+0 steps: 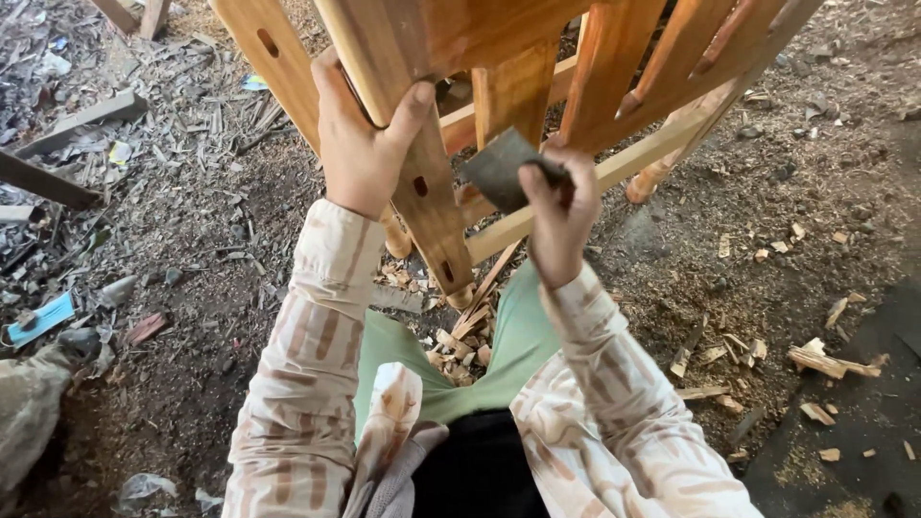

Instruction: The person sits on the ground and sands the legs and frame of a wooden chair using a sanding block. They hold the chair steady with one hand while moving the sanding block back and forth along the wood surfaces.

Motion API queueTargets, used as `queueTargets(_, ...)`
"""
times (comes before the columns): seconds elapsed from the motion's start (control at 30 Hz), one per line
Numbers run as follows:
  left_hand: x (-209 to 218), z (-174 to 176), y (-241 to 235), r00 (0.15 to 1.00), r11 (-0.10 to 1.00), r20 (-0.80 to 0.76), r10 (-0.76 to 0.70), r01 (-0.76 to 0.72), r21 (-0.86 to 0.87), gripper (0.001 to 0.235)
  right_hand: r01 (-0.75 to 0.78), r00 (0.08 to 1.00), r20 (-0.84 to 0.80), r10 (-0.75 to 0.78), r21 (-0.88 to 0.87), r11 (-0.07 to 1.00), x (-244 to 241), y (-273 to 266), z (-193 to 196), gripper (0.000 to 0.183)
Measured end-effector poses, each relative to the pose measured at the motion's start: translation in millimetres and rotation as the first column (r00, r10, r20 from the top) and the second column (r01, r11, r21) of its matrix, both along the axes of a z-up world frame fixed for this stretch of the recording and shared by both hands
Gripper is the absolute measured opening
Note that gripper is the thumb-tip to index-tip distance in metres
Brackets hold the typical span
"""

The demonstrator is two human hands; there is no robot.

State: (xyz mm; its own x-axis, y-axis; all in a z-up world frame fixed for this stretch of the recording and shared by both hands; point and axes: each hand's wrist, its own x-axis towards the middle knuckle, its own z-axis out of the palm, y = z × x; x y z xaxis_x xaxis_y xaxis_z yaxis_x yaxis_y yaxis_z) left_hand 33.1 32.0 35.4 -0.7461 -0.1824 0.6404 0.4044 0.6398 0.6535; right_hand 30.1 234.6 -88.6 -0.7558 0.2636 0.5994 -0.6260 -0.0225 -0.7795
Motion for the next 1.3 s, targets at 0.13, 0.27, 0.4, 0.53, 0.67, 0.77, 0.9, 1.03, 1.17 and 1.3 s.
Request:
queueTargets(0.13,-9.3,4.9,9.6,0.995,0.997,-0.078,0.067,-0.064,0.037,0.096,-0.165,0.986,-0.017,0.164,-0.163,0.973,-0.9,6.2,41.4,0.027)
queueTargets(0.27,-19.0,-5.0,12.1,0.979,0.986,-0.125,0.163,-0.167,-0.018,0.135,-0.204,0.975,0.1,0.199,0.045,0.978,-14.4,16.0,44.4,0.017)
queueTargets(0.4,-26.5,-7.8,8.2,0.985,0.99,-0.099,0.143,-0.143,0.0,0.129,-0.234,0.972,0.066,0.226,0.148,0.961,-21.3,21.1,64.7,0.046)
queueTargets(0.53,-35.0,-12.5,9.1,0.968,0.98,-0.155,0.198,-0.198,0.015,0.118,-0.27,0.947,0.154,0.282,-0.094,0.958,-20.7,13.7,79.4,0.048)
queueTargets(0.67,-27.4,-1.3,5.5,0.97,0.999,-0.24,0.041,-0.036,0.025,0.1,0.352,0.858,-0.512,-0.035,0.536,0.767,-45.9,9.3,95.2,0.041)
queueTargets(0.77,-27.0,-10.4,4.0,0.955,0.984,-0.292,-0.052,0.099,0.149,0.075,0.711,0.645,-0.757,-0.108,0.542,0.449,-58.5,8.8,130.5,0.062)
queueTargets(0.9,-11.5,13.5,10.5,0.954,0.978,-0.294,-0.064,0.118,0.172,0.061,0.855,0.492,-0.87,-0.02,0.479,0.198,-69.7,12.1,162.6,0.071)
queueTargets(1.03,-11.6,14.9,12.8,0.955,0.972,-0.293,-0.046,0.111,0.208,0.046,0.894,0.409,-0.887,0.214,0.437,0.104,-76.8,19.4,175.6,0.09)
queueTargets(1.17,-12.6,14.9,12.5,0.955,0.97,-0.294,-0.042,0.11,0.218,0.044,0.862,0.49,-0.867,0.093,0.498,0.095,-94.1,40.1,150.3,0.083)
queueTargets(1.3,-13.6,12.8,11.4,0.95,0.953,-0.296,-0.094,0.172,0.249,0.043,0.41,0.835,-0.551,0.012,0.636,0.653,-85.1,41.0,117.6,0.058)
